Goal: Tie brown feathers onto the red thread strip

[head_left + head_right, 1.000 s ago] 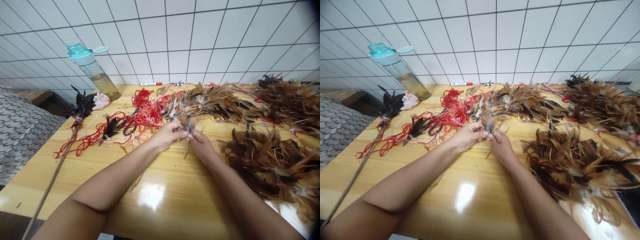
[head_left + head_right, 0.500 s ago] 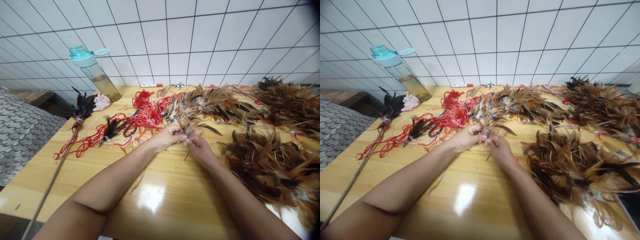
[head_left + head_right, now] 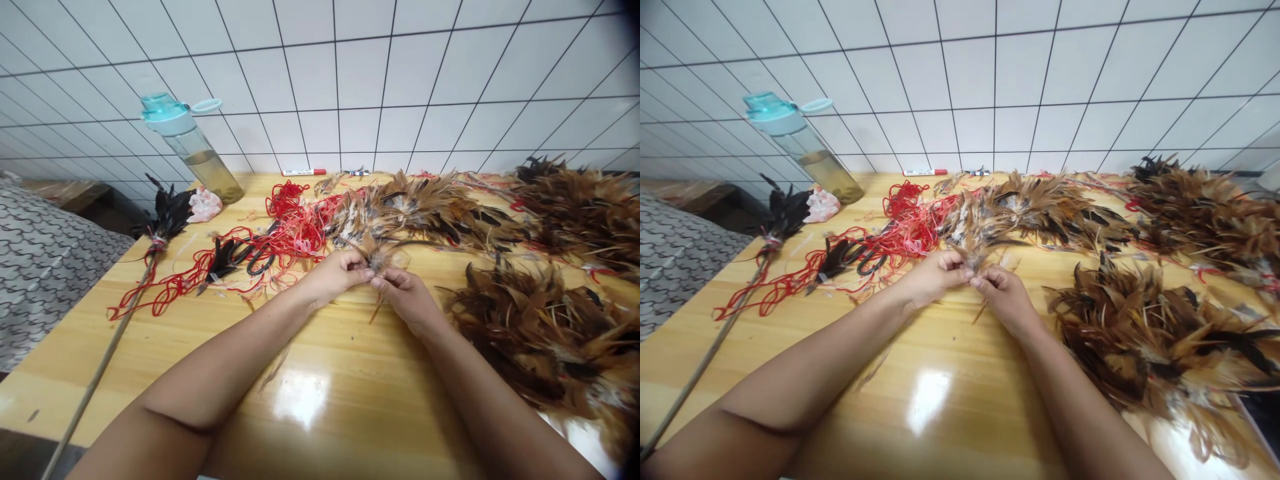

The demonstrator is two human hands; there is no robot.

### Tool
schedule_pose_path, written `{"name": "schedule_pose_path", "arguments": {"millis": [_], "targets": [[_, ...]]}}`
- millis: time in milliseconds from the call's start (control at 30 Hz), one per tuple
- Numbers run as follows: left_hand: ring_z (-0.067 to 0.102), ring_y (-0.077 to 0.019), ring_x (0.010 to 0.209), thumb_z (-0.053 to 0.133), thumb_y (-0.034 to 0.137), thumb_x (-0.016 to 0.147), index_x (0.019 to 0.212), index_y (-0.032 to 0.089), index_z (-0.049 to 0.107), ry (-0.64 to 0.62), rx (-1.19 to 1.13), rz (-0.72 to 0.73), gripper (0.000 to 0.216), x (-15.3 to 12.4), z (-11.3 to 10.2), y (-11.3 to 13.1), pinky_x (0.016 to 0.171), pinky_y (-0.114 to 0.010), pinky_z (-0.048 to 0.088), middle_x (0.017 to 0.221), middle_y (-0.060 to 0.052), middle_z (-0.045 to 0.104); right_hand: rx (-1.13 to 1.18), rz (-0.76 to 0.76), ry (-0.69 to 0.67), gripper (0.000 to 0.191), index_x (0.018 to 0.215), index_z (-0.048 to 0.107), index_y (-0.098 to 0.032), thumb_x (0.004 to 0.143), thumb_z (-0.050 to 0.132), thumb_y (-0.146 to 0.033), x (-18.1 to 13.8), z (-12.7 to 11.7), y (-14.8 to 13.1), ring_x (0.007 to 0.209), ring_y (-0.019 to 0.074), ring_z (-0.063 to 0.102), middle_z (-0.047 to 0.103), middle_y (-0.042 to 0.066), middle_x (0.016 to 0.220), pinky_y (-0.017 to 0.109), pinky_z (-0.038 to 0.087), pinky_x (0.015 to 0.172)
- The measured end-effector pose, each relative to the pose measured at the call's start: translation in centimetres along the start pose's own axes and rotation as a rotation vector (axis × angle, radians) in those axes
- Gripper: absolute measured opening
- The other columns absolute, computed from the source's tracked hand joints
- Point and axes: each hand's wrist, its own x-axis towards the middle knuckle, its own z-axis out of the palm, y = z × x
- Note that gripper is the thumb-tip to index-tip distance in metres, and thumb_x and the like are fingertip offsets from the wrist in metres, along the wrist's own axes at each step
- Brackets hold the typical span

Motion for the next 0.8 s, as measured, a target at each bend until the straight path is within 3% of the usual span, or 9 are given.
{"name": "schedule_pose_path", "arguments": {"millis": [167, 233, 333, 467, 633, 800], "targets": [[0.058, -0.0131, 0.071, 0.072, 0.035, 0.07, 0.074, 0.011, 0.064, -0.086, 0.056, 0.077, 0.026, 0.0, 0.0, 0.6, 0.073, -0.027, 0.044, 0.071, -0.003, 0.064, 0.02, 0.023, 0.029, 0.031, 0.063, 0.058, -0.019, 0.069, 0.068, -0.048, 0.1, -0.1, 0.1, 0.072, 0.0163, 0.051, 0.058, 0.001, 0.07, 0.029, 0.04, 0.07], [0.058, -0.0126, 0.072, 0.067, 0.031, 0.075, 0.081, 0.011, 0.064, -0.014, 0.147, 0.137, 0.021, 0.1, -0.4, 1.1, 0.073, -0.026, 0.044, 0.076, -0.003, 0.065, 0.06, 0.025, 0.063, 0.031, 0.064, 0.058, -0.019, 0.071, 0.067, -0.049, 0.1, -0.2, 0.0, 0.068, 0.0147, 0.047, 0.055, 0.001, 0.069, 0.028, 0.038, 0.066], [0.055, -0.0117, 0.072, 0.061, 0.022, 0.078, 0.086, 0.013, 0.064, 0.159, 0.495, 0.244, 0.012, 0.4, -1.7, 1.5, 0.07, -0.025, 0.043, 0.081, -0.003, 0.063, 0.152, 0.066, 0.112, 0.032, 0.065, 0.058, -0.02, 0.073, 0.066, -0.05, 0.1, -0.4, -0.2, 0.059, 0.0118, 0.038, 0.047, -0.002, 0.062, 0.026, 0.032, 0.058], [0.055, -0.0148, 0.081, 0.056, 0.016, 0.08, 0.083, 0.015, 0.065, 0.213, 0.987, 0.371, 0.009, 0.5, -3.1, 1.2, 0.075, -0.027, 0.044, 0.086, -0.005, 0.059, 0.269, 0.097, 0.136, 0.03, 0.066, 0.058, -0.019, 0.073, 0.067, -0.048, 0.1, -0.7, -0.3, 0.056, 0.0102, 0.032, 0.043, -0.003, 0.062, 0.026, 0.026, 0.056], [0.054, -0.0212, 0.092, 0.054, 0.02, 0.083, 0.092, 0.017, 0.065, 0.203, 1.326, 0.339, 0.015, 0.3, -3.0, 0.8, 0.083, -0.034, 0.045, 0.096, -0.008, 0.058, 0.303, 0.107, 0.161, 0.03, 0.067, 0.058, -0.019, 0.073, 0.067, -0.047, 0.0, -0.6, -0.5, 0.056, 0.0093, 0.031, 0.04, -0.004, 0.06, 0.025, 0.023, 0.056], [0.053, -0.0227, 0.092, 0.045, 0.016, 0.086, 0.088, 0.016, 0.064, 0.172, 1.464, 0.304, 0.018, 0.4, -2.9, 0.9, 0.084, -0.036, 0.045, 0.095, -0.01, 0.057, 0.296, 0.107, 0.194, 0.029, 0.069, 0.058, -0.019, 0.074, 0.066, -0.046, 0.0, -0.4, -0.4, 0.056, 0.0097, 0.031, 0.039, -0.004, 0.058, 0.026, 0.021, 0.055]]}}
